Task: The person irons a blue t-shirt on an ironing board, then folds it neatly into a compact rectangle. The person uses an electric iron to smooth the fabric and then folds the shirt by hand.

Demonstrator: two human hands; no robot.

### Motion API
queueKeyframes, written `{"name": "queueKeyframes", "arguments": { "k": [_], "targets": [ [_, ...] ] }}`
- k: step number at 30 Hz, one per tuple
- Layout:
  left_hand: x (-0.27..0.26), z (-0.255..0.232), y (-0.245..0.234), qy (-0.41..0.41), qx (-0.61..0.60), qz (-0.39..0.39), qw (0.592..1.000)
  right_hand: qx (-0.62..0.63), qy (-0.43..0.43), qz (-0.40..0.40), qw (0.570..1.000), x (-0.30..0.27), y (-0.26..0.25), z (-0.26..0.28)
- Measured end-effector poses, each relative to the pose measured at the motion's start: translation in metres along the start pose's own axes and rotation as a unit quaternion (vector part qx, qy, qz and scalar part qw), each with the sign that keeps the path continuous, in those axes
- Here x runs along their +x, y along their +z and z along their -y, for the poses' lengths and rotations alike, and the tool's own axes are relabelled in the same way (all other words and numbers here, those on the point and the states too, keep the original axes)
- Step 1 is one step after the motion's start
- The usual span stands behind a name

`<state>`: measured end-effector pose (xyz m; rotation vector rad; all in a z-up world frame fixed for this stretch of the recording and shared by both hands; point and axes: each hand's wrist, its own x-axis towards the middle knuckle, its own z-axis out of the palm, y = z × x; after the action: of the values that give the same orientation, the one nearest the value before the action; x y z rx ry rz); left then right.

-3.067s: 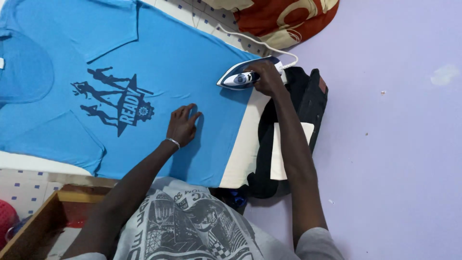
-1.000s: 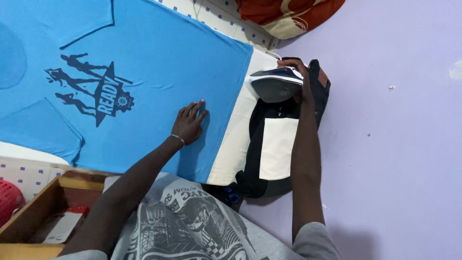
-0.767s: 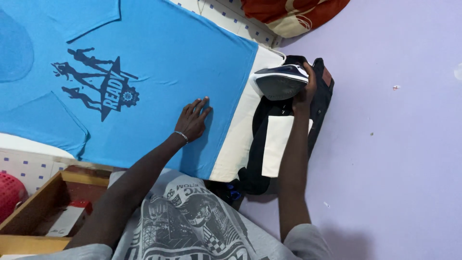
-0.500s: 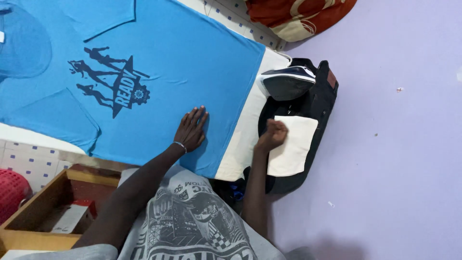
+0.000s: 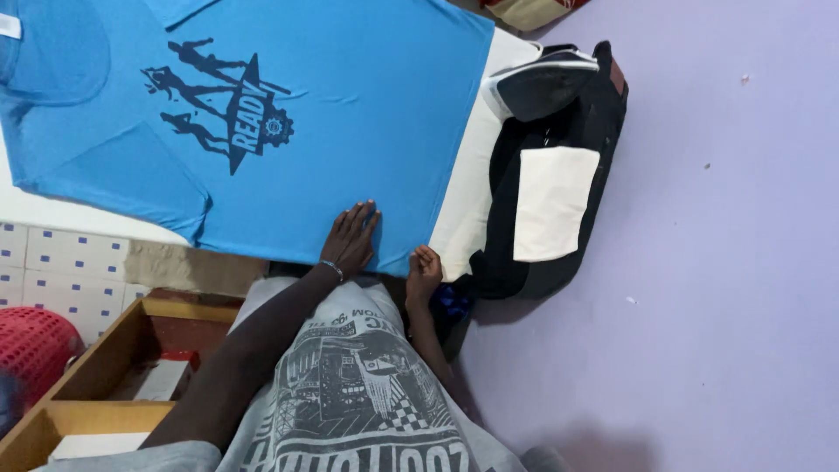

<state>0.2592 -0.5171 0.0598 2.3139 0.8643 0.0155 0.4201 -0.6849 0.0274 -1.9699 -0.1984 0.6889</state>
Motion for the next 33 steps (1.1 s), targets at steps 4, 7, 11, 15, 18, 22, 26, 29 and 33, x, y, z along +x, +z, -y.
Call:
{"name": "queueKeyframes", "arguments": {
  "k": [4,7,11,15,18,22,26,29,33],
  "targets": [
    [-0.022,0.005,0.015,0.012,0.018,0.009,1.0,-0.011,0.003,-0.054,0.998,-0.022,-0.006,-0.016],
    [-0.034,0.011,0.024,0.028,0.004,0.005,1.0,-0.055,0.026,-0.111,0.992,-0.035,-0.006,-0.027],
    [-0.053,0.011,0.029,0.055,-0.023,-0.021,0.998,-0.001,0.06,-0.137,0.989,-0.05,-0.009,-0.043],
    [-0.061,0.01,0.02,0.089,-0.052,-0.056,0.993,0.109,0.074,-0.139,0.981,-0.047,-0.007,-0.05],
    [-0.065,0.005,0.014,0.085,-0.075,-0.048,0.992,0.106,0.094,-0.145,0.979,-0.043,-0.011,-0.053],
    [-0.065,-0.003,0.01,0.08,-0.073,-0.044,0.993,0.116,0.079,-0.113,0.984,-0.042,-0.017,-0.056],
    [-0.061,-0.013,0.013,0.073,-0.075,-0.034,0.994,0.058,0.048,-0.112,0.991,-0.039,-0.023,-0.055],
    [-0.057,-0.021,0.016,0.069,-0.092,-0.031,0.993,0.009,0.025,-0.086,0.996,-0.04,-0.034,-0.052],
    [-0.052,-0.029,0.03,0.08,-0.101,-0.051,0.99,0.035,0.102,-0.008,0.994,-0.037,-0.043,-0.043]
  ]
}}
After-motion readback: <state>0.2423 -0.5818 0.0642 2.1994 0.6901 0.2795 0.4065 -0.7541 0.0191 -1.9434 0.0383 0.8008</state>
